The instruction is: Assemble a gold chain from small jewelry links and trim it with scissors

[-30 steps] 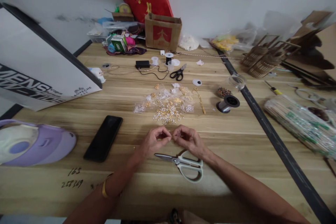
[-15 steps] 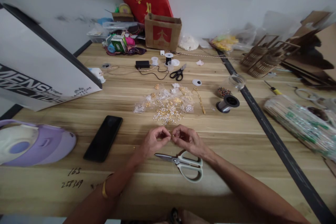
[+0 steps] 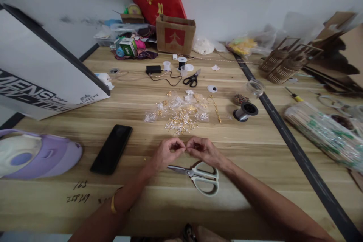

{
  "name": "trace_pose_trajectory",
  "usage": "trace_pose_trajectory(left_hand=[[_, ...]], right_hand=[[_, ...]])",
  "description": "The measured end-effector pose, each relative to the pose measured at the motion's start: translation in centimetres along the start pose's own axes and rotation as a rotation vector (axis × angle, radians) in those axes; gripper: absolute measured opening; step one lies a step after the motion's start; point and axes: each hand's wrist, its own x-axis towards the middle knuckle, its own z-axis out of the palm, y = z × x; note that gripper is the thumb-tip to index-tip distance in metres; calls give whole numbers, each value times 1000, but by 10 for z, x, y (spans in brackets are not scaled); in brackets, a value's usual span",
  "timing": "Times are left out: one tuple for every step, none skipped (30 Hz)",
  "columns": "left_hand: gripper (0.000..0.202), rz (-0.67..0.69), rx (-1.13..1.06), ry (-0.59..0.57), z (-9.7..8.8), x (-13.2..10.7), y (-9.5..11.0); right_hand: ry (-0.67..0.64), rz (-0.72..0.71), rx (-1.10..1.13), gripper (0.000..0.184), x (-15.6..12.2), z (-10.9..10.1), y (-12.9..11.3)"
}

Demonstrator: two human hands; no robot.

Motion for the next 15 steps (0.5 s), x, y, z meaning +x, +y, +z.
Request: trace_pose_trajectory(left_hand=[[7, -2, 2, 1, 0, 0, 0], [7, -4, 5, 2, 0, 0, 1], [7, -5, 7, 3, 0, 0, 1], [7, -4, 9, 4, 0, 0, 2], [7, -1, 9, 4, 0, 0, 2], [7, 3, 10, 3, 0, 0, 2], [6, 8, 11, 2, 0, -1, 2], [6, 9, 13, 0, 0, -1, 2], [6, 8, 14, -1, 0, -1, 1], [6, 3, 13, 0, 0, 0, 0], [5, -3, 8, 1, -1, 0, -1], [5, -10, -2, 4, -1, 0, -2], [5, -13, -13, 7, -1, 0, -3], [5, -13, -23, 7, -1, 1, -4], [5, -12, -30, 8, -2, 1, -4]], right_hand=[[-1, 3, -4, 18, 0, 0, 1], [-1, 3, -12, 17, 0, 0, 1], [0, 2, -22, 16, 0, 0, 2], [-1, -2, -33, 15, 0, 0, 3], [-2, -6, -44, 15, 0, 0, 3], [-5, -8, -53, 14, 0, 1, 4], [-8, -8, -57, 14, 0, 1, 4], [-11, -5, -54, 14, 0, 1, 5], [-17, 1, -43, 15, 0, 1, 5], [-21, 10, -25, 17, 0, 1, 4], [-26, 21, -1, 19, 0, 0, 4], [-28, 36, 31, 21, 0, 0, 3], [-29, 53, 66, 24, 0, 0, 2], [-28, 70, 102, 26, 0, 0, 1], [-24, 83, 134, 28, 0, 0, 0]])
